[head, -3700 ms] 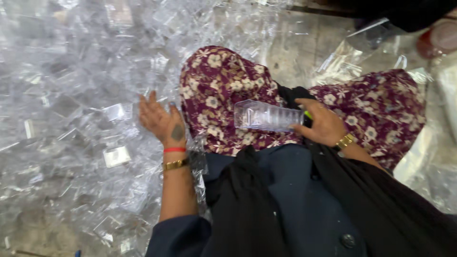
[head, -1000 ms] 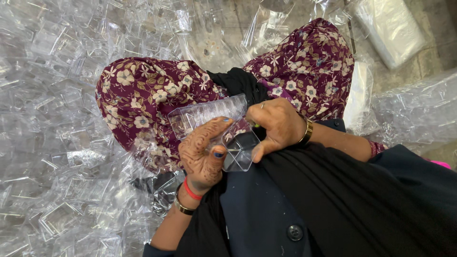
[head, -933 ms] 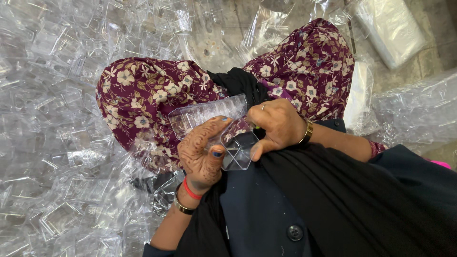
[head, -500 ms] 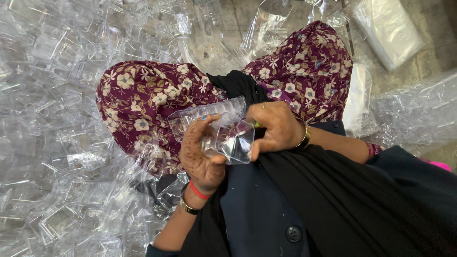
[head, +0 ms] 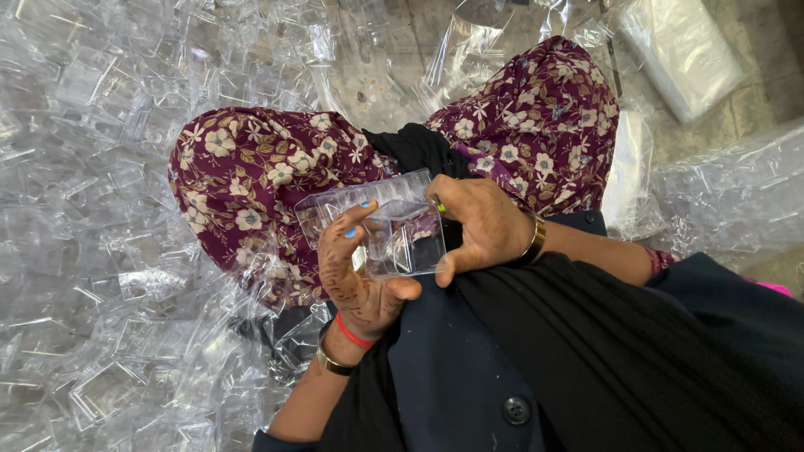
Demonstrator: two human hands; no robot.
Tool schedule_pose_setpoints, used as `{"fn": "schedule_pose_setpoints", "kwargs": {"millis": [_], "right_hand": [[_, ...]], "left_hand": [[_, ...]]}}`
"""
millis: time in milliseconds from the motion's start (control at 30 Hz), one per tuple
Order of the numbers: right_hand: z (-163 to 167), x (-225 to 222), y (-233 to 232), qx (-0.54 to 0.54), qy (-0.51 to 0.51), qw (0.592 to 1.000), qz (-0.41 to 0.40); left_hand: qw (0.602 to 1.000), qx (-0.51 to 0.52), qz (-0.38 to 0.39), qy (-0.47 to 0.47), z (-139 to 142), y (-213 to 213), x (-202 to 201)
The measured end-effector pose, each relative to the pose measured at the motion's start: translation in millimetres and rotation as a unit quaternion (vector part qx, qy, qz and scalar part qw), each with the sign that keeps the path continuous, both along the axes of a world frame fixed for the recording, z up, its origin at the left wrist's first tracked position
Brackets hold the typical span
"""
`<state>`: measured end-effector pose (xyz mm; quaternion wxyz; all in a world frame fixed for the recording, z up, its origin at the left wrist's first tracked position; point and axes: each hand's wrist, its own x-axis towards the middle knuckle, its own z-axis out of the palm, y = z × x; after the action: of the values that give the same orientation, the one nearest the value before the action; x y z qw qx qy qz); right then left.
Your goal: The person sits on the floor among piles of clear plastic boxes and assembles them one at a time, folding and snapping the plastic pieces together by hand and stacking the finished boxes on their lap. They occasionally reach aside to pick up the next unassembled box.
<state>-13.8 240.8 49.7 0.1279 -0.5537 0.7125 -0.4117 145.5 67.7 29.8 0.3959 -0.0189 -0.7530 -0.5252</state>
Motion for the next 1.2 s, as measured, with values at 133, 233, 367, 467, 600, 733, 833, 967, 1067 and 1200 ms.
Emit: {"fn": "schedule_pose_setpoints", "kwargs": {"millis": [133,233,367,467,600,733,833,967,1067,1200], "right_hand": [[4.1,2.0,-1.2,-0.007,-0.008,0.999,-0.037],[7.6,1.9,-1.6,-0.014,0.009,0.999,-0.032],[7.3,1.8,-3.2,-0.006,0.029,0.999,-0.019],[5.7,1.4,-3.2,-0.004,0.029,0.999,-0.014],[4.0,2.5,-2.9,-0.002,0.051,0.999,0.000],[2.7,4.8,-4.0,-0.007,0.087,0.996,-0.022],[2.2,5.0,-4.7,-0.005,0.097,0.995,-0.028],[2.6,5.5,-3.5,-0.014,0.137,0.990,-0.032],[3.3,6.4,-1.6,-0.032,0.154,0.987,-0.030],[2.7,6.8,-0.2,-0.036,0.112,0.992,-0.038]], "left_hand": [[1.000,0.015,0.000,0.002,1.5,0.5,-1.1],[0.999,0.032,-0.005,-0.013,2.8,0.5,-0.2],[0.999,-0.014,0.022,-0.023,3.6,0.7,0.7],[0.998,-0.035,0.045,-0.017,3.1,0.7,0.2],[0.995,-0.062,0.071,-0.011,0.9,0.1,-0.6],[0.992,-0.073,0.099,-0.021,-3.1,0.8,-0.7],[0.984,-0.108,0.135,-0.050,-4.2,1.4,1.5],[0.965,-0.176,0.174,-0.083,0.8,0.5,1.8],[0.976,-0.125,0.155,-0.092,10.4,-0.2,-1.2],[0.989,0.110,0.038,-0.089,22.6,-3.5,-9.6]]}}
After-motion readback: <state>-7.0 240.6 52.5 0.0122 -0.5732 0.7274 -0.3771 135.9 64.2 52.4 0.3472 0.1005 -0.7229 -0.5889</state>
